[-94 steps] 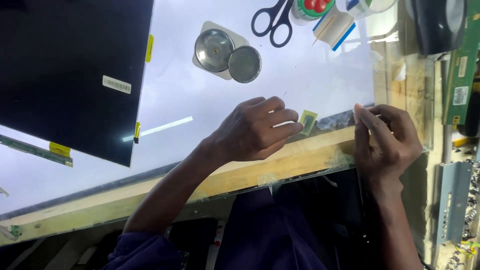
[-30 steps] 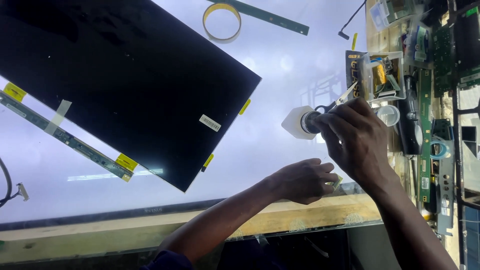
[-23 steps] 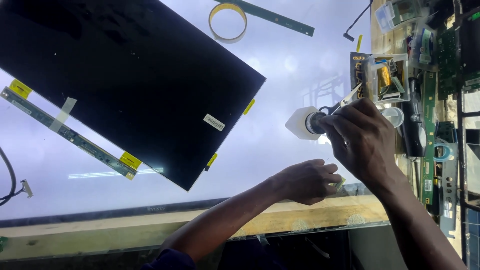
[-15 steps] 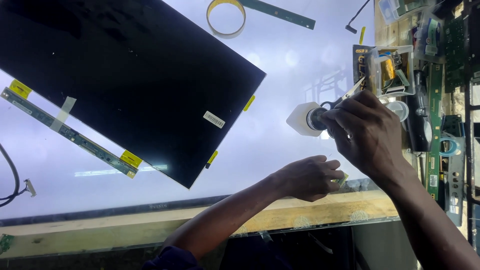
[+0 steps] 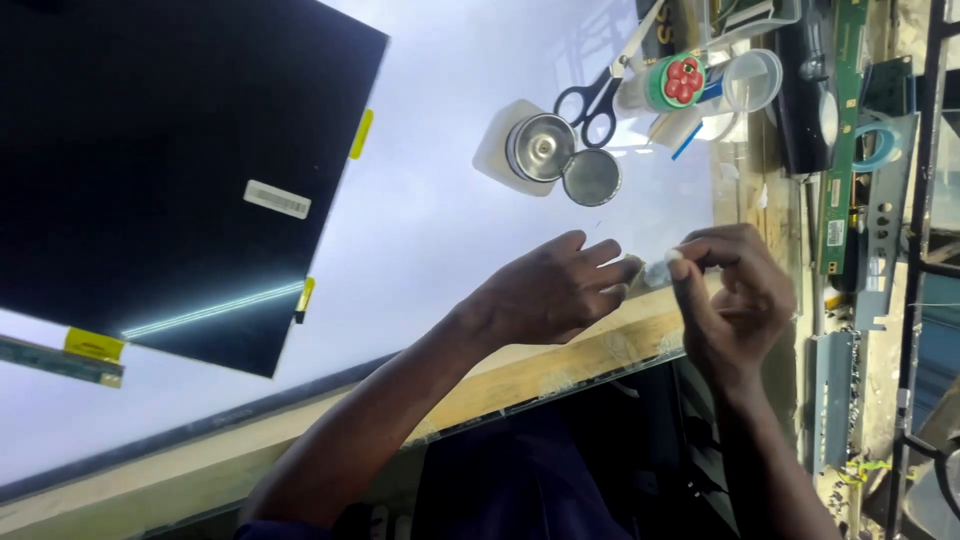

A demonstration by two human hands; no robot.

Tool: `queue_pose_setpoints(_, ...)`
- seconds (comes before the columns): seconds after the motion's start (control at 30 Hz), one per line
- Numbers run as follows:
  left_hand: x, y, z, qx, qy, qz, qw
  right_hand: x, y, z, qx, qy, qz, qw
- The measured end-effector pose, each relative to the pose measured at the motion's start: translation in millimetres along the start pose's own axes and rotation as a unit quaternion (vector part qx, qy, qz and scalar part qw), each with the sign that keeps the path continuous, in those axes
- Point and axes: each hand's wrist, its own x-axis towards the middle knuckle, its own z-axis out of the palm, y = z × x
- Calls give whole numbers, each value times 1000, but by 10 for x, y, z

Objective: Applying adhesive tape to a screen component and assembling a television unit in a workshop.

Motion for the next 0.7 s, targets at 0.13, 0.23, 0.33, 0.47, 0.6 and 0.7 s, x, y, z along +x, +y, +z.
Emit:
queue_pose_setpoints(0.13, -1, 16, 80, -28, -18, -38, 999, -401, 332, 118, -37, 19, 24, 999)
queue_pose_setpoints(0.23, 10, -5, 20, -11, -7, -40, 999, -498, 454, 156, -68, 10, 14, 998)
queue_pose_setpoints(0.33, 24, -10, -25, -5, 3, -49, 999, -564, 527, 157, -100, 6, -9, 995)
queue_pose_setpoints(0.47, -39, -58, 40, 62, 18, -26, 998, -578, 540, 142, -163, -29, -74, 984)
queue_pose_setpoints(0.6, -49, -60, 74, 70, 29, -33, 997, -571, 476, 176, -121, 1, 5, 993)
queue_pose_setpoints(0.7, -54, -45, 84, 57, 37, -41, 997, -540, 452, 186, -110, 3, 10, 994)
